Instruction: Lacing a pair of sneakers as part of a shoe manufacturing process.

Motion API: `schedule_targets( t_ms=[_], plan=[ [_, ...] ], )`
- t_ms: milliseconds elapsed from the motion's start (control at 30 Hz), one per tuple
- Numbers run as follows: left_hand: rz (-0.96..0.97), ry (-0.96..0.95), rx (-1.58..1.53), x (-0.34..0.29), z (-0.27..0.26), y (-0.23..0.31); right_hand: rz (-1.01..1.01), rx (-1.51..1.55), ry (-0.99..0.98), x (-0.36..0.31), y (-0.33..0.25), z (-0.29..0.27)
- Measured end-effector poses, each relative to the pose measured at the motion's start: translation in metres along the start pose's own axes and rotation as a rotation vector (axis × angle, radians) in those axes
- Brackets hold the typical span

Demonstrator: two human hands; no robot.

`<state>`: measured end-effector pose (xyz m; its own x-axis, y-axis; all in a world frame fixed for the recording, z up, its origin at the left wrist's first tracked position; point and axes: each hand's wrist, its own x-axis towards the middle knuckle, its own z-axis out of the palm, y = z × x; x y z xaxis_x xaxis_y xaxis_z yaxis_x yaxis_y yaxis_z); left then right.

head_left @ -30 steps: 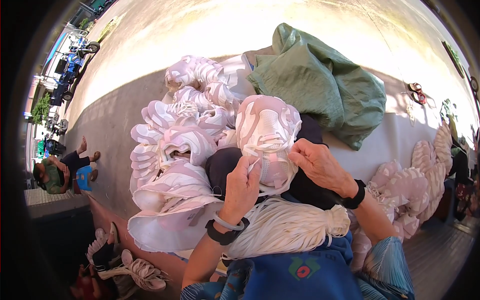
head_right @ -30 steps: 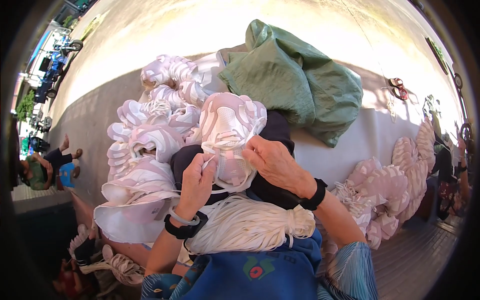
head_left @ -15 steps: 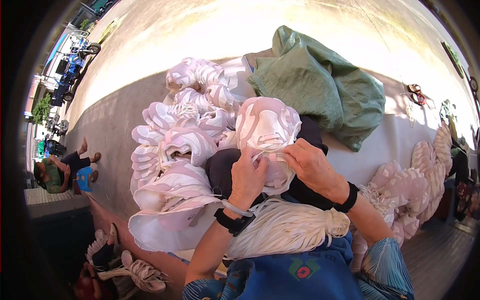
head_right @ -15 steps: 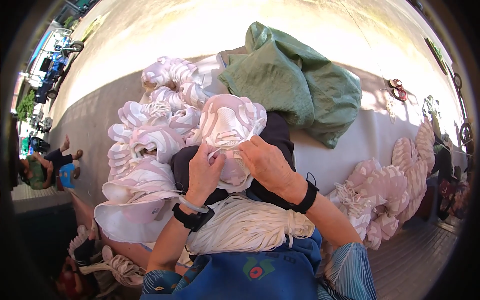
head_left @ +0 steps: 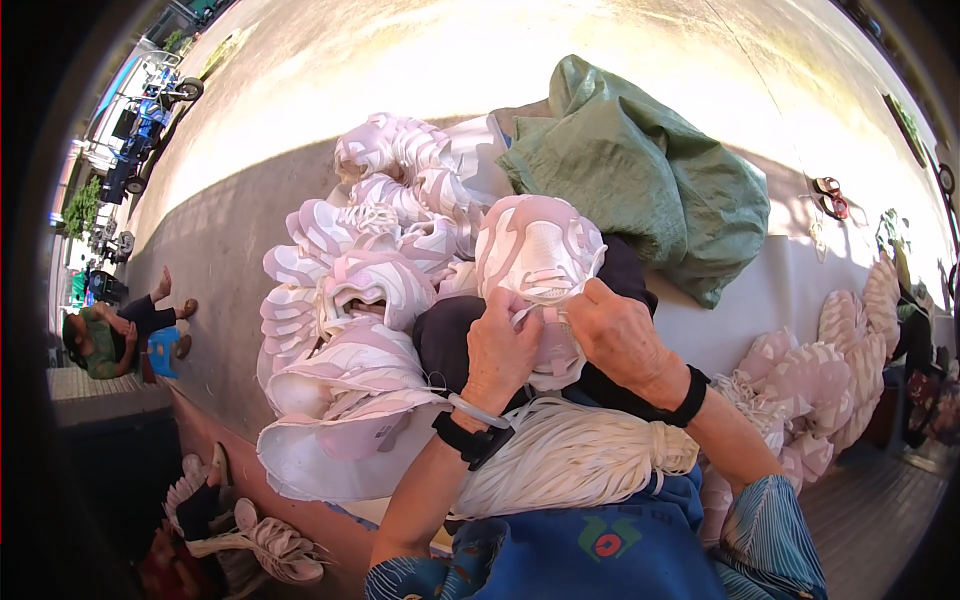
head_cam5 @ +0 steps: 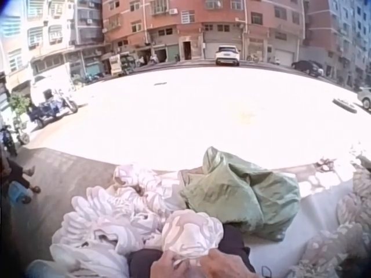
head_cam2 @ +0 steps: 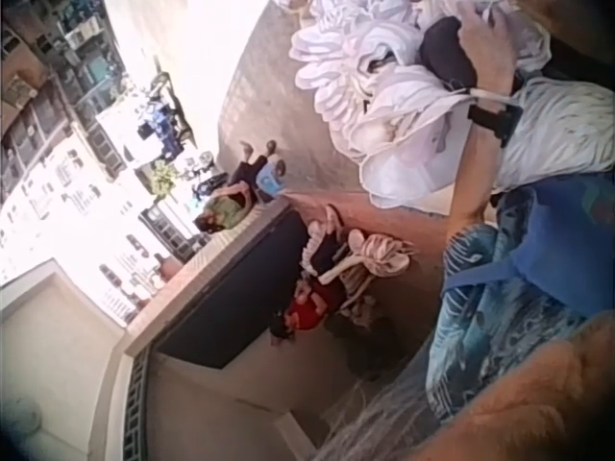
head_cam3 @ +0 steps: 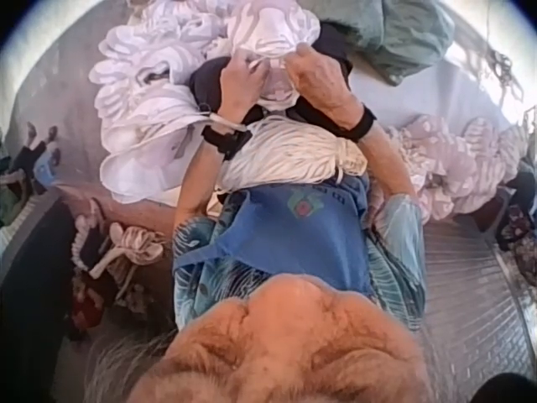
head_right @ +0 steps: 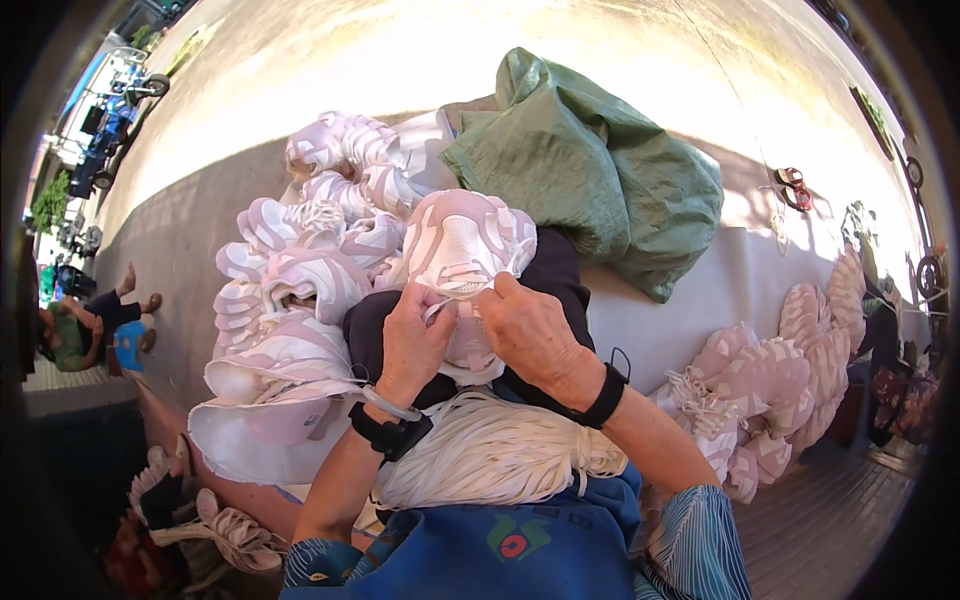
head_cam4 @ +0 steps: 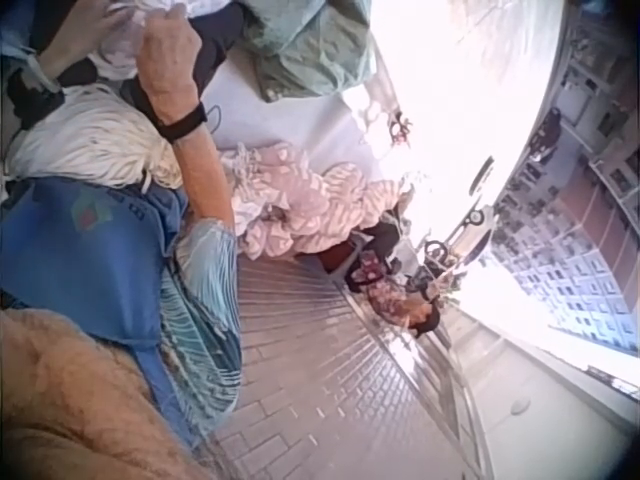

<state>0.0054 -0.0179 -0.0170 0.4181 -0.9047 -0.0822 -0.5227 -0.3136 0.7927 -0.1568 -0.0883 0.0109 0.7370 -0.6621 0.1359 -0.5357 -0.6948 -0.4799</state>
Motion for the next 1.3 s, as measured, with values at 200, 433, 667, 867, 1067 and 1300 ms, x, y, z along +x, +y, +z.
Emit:
schedule_targets(
  t_ms=[200, 433, 667, 867, 1067, 1300],
  plan=[
    [-0.003, 0.001, -0.085, 0.000, -0.001, -0.003, 0.052, 0.150, -0.011, 0.002, 0.008, 0.006],
    [-0.042, -0.025, -0.009, 0.002, 0.000, 0.001, 0.073, 0.203, 0.056, 0.001, -0.001, 0.007],
    [0.083, 0.010, -0.026, -0.001, 0.001, -0.003, 0.076, 0.120, 0.036, -0.001, -0.007, 0.010],
    [0.137, 0.005, -0.057, -0.005, 0.001, -0.001, 0.082, 0.125, 0.029, 0.001, -0.003, 0.012],
    [0.135, -0.037, -0.049, -0.006, 0.000, -0.001, 0.124, 0.157, -0.006, 0.005, -0.003, 0.013],
    [0.126, -0.045, -0.082, -0.006, -0.002, -0.002, 0.284, 0.645, -0.029, 0.008, 0.006, 0.008]
  ],
)
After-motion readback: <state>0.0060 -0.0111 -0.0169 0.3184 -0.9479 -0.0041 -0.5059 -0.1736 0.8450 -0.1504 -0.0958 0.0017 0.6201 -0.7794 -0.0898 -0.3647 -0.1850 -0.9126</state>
